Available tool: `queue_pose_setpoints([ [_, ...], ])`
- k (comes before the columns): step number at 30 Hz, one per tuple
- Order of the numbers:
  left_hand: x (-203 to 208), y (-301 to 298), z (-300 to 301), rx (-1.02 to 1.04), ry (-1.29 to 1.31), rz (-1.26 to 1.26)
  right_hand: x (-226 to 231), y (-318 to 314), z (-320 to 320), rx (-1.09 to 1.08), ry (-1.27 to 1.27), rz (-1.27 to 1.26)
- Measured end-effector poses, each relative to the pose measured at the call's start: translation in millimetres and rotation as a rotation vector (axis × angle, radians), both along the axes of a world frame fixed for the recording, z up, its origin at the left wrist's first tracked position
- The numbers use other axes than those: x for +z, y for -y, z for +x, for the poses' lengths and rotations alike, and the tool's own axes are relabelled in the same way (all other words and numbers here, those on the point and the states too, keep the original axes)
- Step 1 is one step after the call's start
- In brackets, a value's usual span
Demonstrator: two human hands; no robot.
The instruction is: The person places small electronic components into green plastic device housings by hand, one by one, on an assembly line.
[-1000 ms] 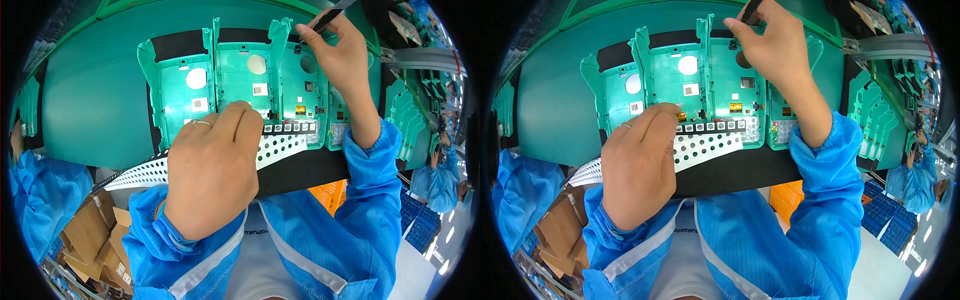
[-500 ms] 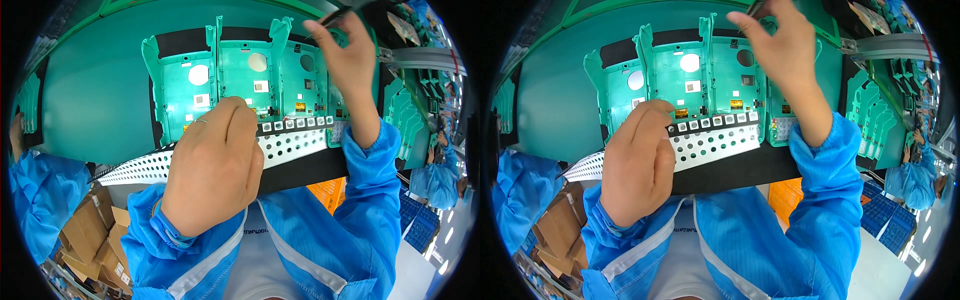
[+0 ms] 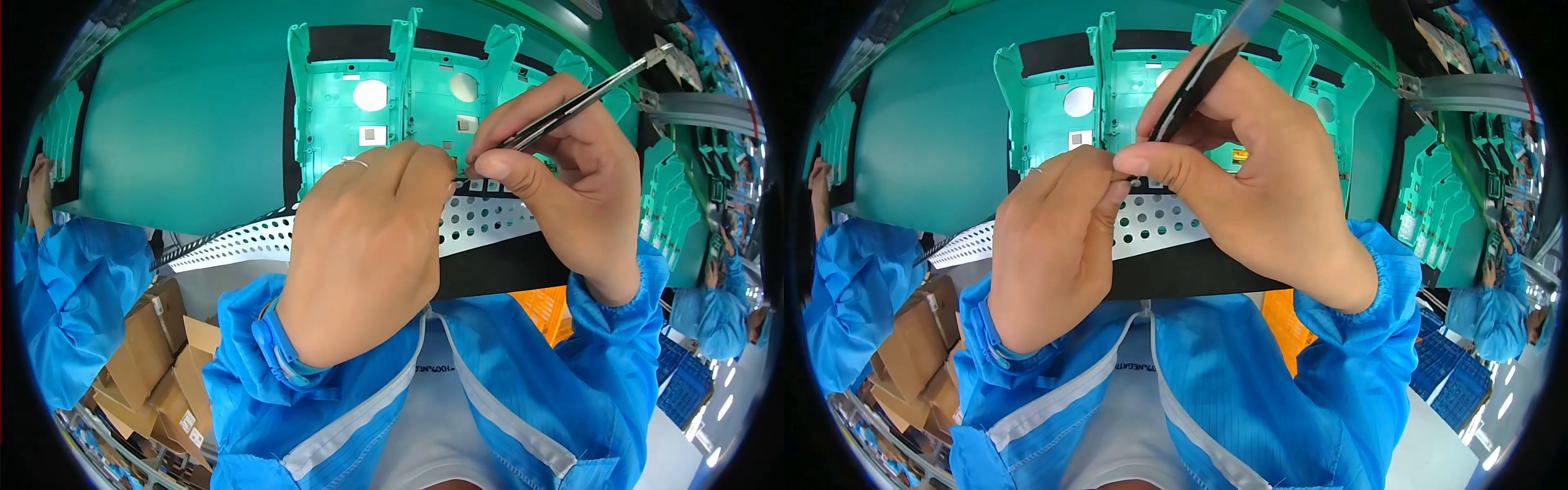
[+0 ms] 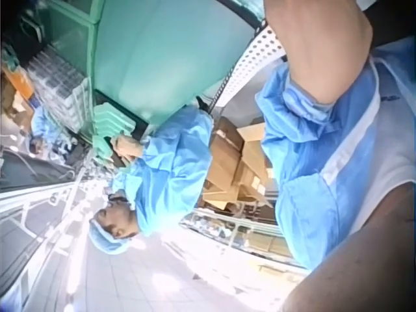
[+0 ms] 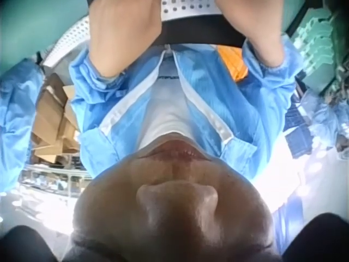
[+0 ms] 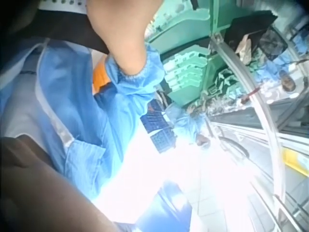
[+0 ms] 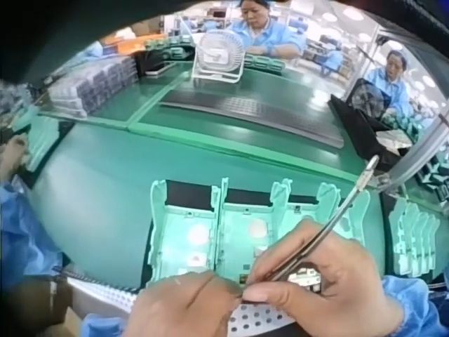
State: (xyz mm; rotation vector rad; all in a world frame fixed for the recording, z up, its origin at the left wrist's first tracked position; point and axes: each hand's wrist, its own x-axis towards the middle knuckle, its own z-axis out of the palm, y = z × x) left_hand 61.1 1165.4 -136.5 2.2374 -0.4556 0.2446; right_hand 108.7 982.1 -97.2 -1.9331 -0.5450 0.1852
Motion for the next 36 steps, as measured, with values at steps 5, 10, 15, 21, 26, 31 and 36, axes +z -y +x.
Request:
queue_pose_setpoints([
  [5, 1.1, -3.1, -1.5, -0.014, 0.009, -0.005, 0.2, -4.1, -1.0, 0.011, -0.019, -0.019],
  [10, -1.6, -4.7, -1.4, -0.032, 0.014, -0.021, -0.4, -7.4, -1.5, 0.016, -0.030, -0.038],
  [15, -2.0, -6.7, -0.4, -0.042, 0.031, -0.036, -2.7, -6.1, -0.7, 0.043, -0.010, -0.010],
  [21, -0.7, -11.0, 0.7, -0.047, 0.006, -0.053, -5.8, -9.0, -1.6, 0.055, 0.019, 0.016],
  [26, 1.4, -19.3, -1.4, -0.042, -0.032, -0.091, -10.5, -9.6, 2.8, 0.276, 0.501, -0.075],
  [31, 1.8, -17.5, 2.2, -0.002, -0.027, -0.031, -14.1, -16.6, -9.5, 0.388, 0.885, 0.044],
  [36, 9.3, -10.0, -0.8, 0.120, 0.077, 0.255, -18.4, -6.0, 43.7, -0.171, 0.531, -0.033],
])
